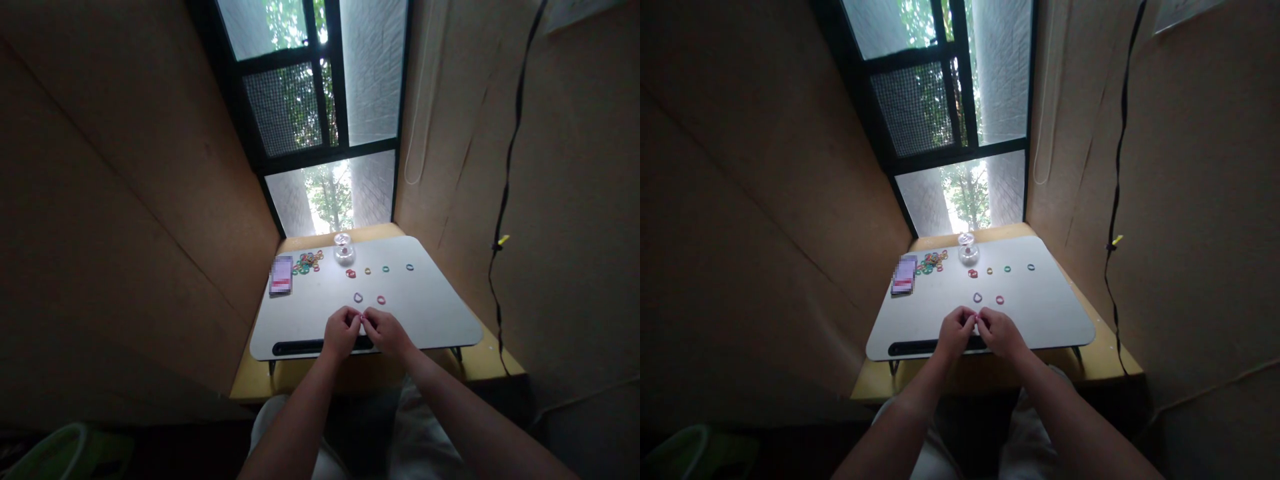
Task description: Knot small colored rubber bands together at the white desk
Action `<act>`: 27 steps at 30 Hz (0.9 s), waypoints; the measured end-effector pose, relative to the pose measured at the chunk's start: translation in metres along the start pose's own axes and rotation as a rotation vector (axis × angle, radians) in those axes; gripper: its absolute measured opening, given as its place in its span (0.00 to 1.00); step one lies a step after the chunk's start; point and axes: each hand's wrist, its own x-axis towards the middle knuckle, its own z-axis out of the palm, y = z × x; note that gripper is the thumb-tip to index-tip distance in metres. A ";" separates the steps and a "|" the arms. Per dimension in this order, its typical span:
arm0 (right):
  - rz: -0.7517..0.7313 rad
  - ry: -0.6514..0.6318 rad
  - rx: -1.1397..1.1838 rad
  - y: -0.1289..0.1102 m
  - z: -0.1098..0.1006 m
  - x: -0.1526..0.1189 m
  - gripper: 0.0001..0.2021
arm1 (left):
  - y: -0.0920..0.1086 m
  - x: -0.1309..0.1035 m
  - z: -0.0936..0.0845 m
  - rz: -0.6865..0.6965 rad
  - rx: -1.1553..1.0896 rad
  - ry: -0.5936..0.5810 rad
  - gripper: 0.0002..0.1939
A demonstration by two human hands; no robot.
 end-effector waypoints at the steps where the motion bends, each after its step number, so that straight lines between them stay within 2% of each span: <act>1: 0.001 -0.004 -0.002 0.000 0.000 0.000 0.12 | 0.000 0.000 0.000 0.000 0.001 0.001 0.08; 27: -0.004 -0.013 -0.025 -0.002 0.000 -0.001 0.11 | -0.002 -0.001 0.000 0.005 0.008 0.017 0.07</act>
